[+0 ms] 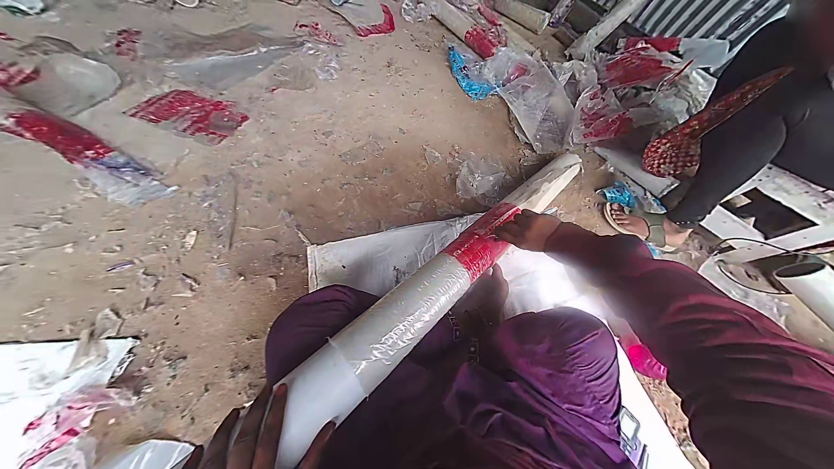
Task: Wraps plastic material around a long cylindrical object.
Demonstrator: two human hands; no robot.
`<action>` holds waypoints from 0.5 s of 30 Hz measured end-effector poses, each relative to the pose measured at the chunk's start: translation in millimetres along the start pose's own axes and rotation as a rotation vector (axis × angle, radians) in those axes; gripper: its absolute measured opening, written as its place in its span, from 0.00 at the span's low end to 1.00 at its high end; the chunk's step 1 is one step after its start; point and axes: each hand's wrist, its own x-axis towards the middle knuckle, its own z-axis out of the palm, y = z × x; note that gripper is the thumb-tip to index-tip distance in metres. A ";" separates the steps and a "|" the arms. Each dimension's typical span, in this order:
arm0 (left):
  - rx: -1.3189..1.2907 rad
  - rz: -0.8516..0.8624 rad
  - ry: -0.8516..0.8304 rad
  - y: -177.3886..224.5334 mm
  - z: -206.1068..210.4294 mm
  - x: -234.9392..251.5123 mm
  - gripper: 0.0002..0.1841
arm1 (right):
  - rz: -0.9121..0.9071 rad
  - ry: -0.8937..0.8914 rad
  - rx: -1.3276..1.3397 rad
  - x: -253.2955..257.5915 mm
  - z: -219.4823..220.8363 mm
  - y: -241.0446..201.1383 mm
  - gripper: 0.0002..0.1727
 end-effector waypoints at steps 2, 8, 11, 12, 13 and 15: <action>-0.007 0.003 -0.004 0.1 -0.3 0.0 0.43 | 0.049 -0.108 0.022 6.5 -18.4 -7.9 0.12; 0.047 -0.038 0.094 3.6 7.0 -3.8 0.44 | 0.461 0.298 0.181 42.9 -68.1 -89.5 0.23; 0.035 -0.044 0.090 2.2 9.6 -2.5 0.43 | 0.547 0.426 0.373 75.7 -89.7 -149.7 0.23; 0.031 -0.048 0.086 3.0 10.1 -1.7 0.43 | 0.530 0.464 0.453 86.2 -91.7 -165.9 0.21; 0.031 -0.047 0.083 3.5 9.6 -2.0 0.43 | 0.498 0.497 0.530 95.1 -91.9 -181.5 0.19; 0.037 -0.041 0.079 3.3 9.0 -2.8 0.43 | 0.375 0.530 0.605 110.5 -92.0 -202.6 0.16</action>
